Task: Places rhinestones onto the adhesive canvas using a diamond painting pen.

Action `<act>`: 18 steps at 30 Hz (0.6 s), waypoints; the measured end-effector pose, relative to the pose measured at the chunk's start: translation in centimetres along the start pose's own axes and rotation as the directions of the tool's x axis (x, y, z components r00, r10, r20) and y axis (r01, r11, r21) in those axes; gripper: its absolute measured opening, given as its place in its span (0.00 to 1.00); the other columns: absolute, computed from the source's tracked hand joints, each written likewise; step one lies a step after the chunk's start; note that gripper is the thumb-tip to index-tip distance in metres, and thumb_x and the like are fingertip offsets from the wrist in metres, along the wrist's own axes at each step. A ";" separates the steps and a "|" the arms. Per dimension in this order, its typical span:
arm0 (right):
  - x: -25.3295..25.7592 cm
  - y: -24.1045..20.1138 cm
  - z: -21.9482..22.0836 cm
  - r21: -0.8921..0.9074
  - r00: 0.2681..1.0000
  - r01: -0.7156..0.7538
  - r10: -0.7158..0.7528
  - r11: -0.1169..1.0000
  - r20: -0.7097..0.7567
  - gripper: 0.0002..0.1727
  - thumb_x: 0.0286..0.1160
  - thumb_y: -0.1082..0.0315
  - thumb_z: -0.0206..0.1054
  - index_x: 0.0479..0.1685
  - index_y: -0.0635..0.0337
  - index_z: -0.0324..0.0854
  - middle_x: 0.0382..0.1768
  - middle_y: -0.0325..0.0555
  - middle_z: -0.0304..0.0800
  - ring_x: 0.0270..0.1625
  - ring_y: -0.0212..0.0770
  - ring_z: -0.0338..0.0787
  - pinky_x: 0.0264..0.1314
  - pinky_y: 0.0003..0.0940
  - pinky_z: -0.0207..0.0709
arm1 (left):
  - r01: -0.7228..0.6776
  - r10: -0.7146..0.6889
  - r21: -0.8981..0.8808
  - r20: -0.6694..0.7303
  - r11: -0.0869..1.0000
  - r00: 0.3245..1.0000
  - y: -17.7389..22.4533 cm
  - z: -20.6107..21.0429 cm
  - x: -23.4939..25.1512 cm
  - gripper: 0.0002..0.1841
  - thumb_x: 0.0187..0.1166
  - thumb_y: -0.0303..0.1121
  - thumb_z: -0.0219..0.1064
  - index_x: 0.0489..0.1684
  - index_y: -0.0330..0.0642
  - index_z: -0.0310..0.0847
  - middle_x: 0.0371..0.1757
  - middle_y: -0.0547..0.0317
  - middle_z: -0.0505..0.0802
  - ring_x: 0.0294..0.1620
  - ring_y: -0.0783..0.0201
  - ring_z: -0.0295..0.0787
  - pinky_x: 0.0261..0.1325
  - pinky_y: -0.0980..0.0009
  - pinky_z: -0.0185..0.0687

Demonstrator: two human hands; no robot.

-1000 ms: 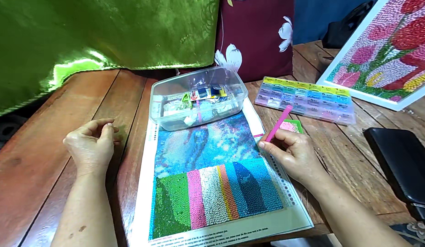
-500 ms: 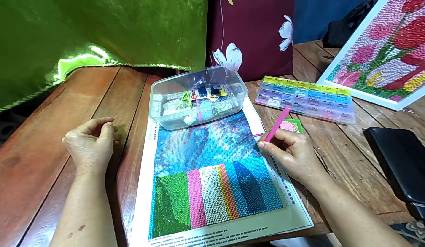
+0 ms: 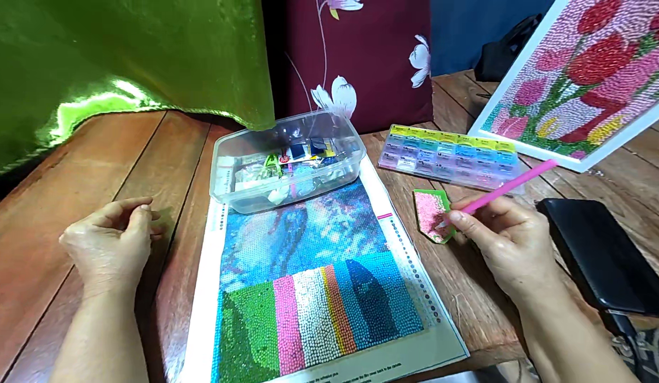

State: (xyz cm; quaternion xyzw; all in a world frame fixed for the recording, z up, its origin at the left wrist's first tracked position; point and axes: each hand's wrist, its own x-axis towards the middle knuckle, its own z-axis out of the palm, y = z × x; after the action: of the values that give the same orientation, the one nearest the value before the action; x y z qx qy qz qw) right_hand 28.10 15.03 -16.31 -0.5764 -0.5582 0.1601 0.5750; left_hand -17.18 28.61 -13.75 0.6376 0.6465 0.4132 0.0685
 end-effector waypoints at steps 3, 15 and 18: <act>-0.3 0.3 0.2 -0.063 1.000 -0.001 0.000 0.998 -0.022 0.06 0.72 0.73 0.71 0.44 0.62 0.85 0.29 0.31 0.85 0.26 0.18 0.81 0.29 0.12 0.76 | 0.001 -0.001 0.006 0.005 1.000 1.000 0.0 0.0 -0.1 0.17 0.89 0.33 0.55 0.59 0.27 0.83 0.39 0.44 0.90 0.27 0.70 0.80 0.37 0.68 0.79; -0.4 0.8 0.0 -0.228 0.999 0.039 -0.043 0.973 -0.011 0.04 0.75 0.69 0.67 0.39 0.60 0.85 0.28 0.32 0.85 0.27 0.17 0.80 0.30 0.11 0.73 | -0.007 0.007 0.000 -0.001 1.000 1.000 -1.0 0.0 0.1 0.17 0.89 0.34 0.55 0.60 0.27 0.82 0.37 0.48 0.89 0.25 0.74 0.76 0.33 0.73 0.77; -0.5 0.8 0.0 -0.252 0.999 0.044 -0.045 0.967 0.000 0.04 0.75 0.69 0.67 0.38 0.59 0.86 0.28 0.32 0.86 0.27 0.17 0.81 0.31 0.12 0.74 | -0.017 0.017 -0.001 -0.001 1.000 1.000 -1.3 0.0 0.2 0.18 0.89 0.34 0.55 0.60 0.26 0.81 0.36 0.49 0.89 0.24 0.77 0.75 0.32 0.77 0.75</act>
State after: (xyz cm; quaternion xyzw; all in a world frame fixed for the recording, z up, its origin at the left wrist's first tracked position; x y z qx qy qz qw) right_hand 28.31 14.85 -17.17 -0.6324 -0.5851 0.0736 0.5023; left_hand -18.19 28.96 -14.48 0.6428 0.6410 0.4143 0.0651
